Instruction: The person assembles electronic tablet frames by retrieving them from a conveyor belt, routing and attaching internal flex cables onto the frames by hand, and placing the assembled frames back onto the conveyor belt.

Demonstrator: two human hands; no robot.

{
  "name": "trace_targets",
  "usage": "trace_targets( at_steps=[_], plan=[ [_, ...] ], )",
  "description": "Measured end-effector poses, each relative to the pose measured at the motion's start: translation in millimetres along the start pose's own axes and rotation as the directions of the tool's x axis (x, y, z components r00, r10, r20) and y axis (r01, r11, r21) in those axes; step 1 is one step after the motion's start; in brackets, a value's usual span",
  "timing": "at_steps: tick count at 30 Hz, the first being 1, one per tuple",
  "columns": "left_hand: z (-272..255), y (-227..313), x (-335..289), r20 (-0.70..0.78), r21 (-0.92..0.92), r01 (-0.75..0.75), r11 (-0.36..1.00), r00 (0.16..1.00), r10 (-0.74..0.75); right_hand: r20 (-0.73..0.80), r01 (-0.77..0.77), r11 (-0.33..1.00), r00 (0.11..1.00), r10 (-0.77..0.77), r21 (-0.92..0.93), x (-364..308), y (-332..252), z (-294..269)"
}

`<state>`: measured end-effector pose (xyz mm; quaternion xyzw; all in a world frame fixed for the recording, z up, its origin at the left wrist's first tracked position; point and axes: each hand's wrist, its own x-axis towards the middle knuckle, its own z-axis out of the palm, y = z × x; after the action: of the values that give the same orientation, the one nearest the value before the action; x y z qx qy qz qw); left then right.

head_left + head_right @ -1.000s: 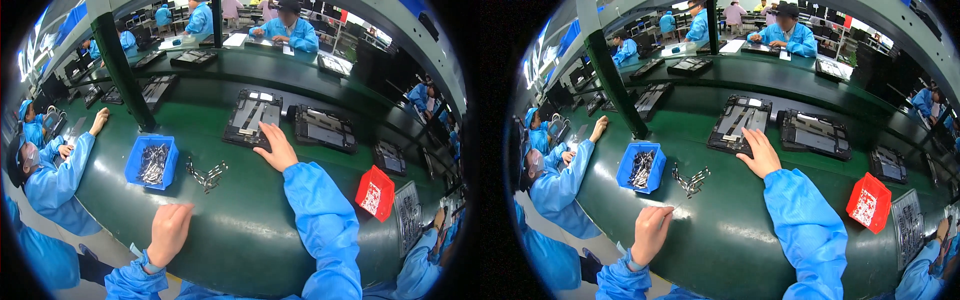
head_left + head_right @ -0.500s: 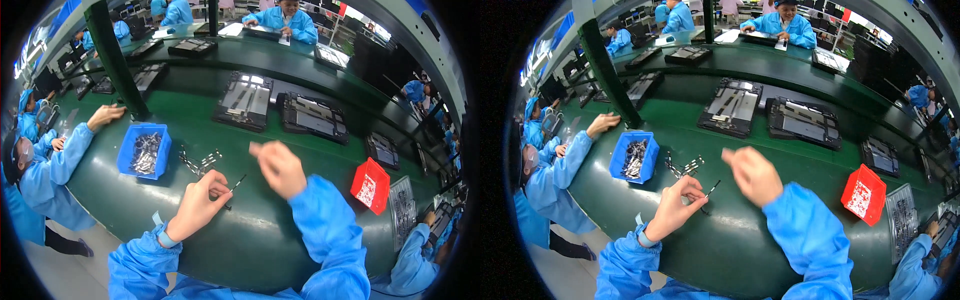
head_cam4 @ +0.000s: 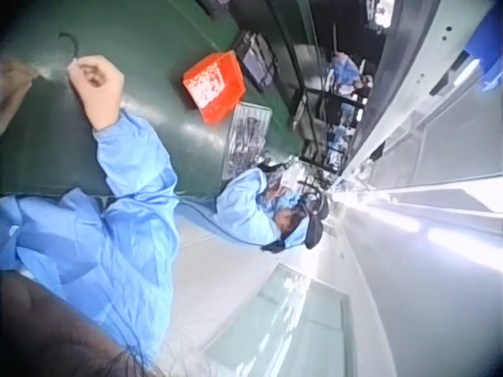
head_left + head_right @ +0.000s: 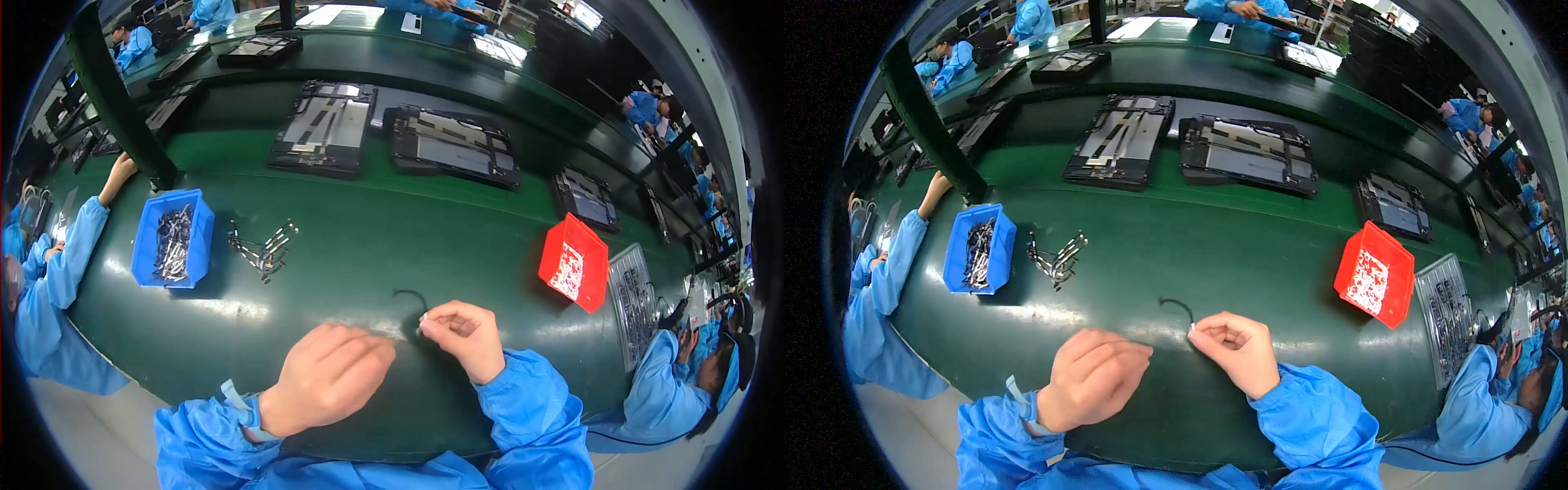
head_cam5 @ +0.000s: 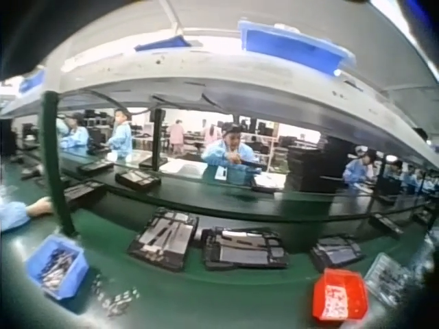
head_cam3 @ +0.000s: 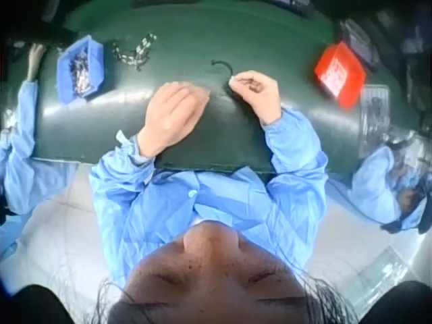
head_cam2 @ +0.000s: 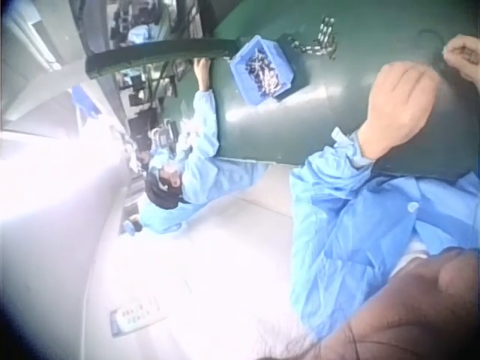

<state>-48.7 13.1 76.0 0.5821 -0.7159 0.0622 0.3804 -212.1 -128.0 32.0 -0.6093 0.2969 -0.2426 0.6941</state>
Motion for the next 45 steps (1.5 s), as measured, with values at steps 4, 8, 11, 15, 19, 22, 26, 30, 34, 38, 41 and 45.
trace_targets(
  at_steps=[4,8,11,15,19,22,26,30,34,38,41,45],
  plan=[
    [24.9,-5.1,-7.7,0.352,-0.376,0.579,0.723,0.811,-0.467,0.148,-0.306,0.897,0.951,0.272,0.32,-4.5,5.1,-6.7],
    [44.9,-4.2,-17.8,0.419,-0.527,0.597,0.605,0.801,-0.427,0.135,-0.281,0.93,0.957,0.255,0.237,-8.7,5.7,2.6],
    [50.4,-8.8,-28.5,0.463,-0.541,0.612,0.576,0.789,-0.403,-0.01,-0.093,0.993,0.996,0.094,0.071,-18.7,10.0,15.1],
    [49.0,-9.2,-27.0,0.448,-0.541,0.611,0.577,0.791,-0.417,-0.017,0.365,0.815,0.909,-0.416,-0.45,-25.9,10.8,14.0],
    [50.9,-13.7,-32.3,0.41,-0.573,0.52,0.633,0.851,-0.328,0.085,0.401,0.794,0.908,-0.41,-0.456,-18.5,12.7,10.5],
    [51.5,-16.8,-35.1,0.398,-0.573,0.494,0.654,0.865,-0.305,0.115,0.173,0.946,0.983,-0.146,-0.275,-14.9,13.0,-1.9],
    [48.3,-16.8,-33.3,0.467,-0.583,0.564,0.584,0.822,-0.327,0.074,0.02,0.992,0.997,-0.01,-0.127,-14.5,10.4,-1.2],
    [47.9,-20.5,-29.8,0.55,-0.617,0.689,0.381,0.723,-0.418,0.228,0.591,0.551,0.776,-0.589,-0.589,-13.9,5.5,-3.2],
    [53.5,-18.6,-33.2,0.515,-0.632,0.658,0.409,0.751,-0.413,0.337,0.595,0.532,0.794,-0.507,-0.603,-14.5,4.9,2.0],
    [53.8,-15.6,-34.1,0.46,-0.617,0.6,0.508,0.8,-0.386,0.354,0.597,0.544,0.797,-0.49,-0.589,-14.9,6.5,3.4],
    [53.4,-14.0,-34.4,0.429,-0.623,0.575,0.531,0.818,-0.383,0.348,0.62,0.53,0.776,-0.527,-0.579,-16.1,7.6,4.0],
    [54.9,-12.4,-34.1,0.407,-0.653,0.541,0.53,0.841,-0.358,0.323,0.649,0.456,0.728,-0.605,-0.609,-17.2,11.4,6.9]
  ],
)
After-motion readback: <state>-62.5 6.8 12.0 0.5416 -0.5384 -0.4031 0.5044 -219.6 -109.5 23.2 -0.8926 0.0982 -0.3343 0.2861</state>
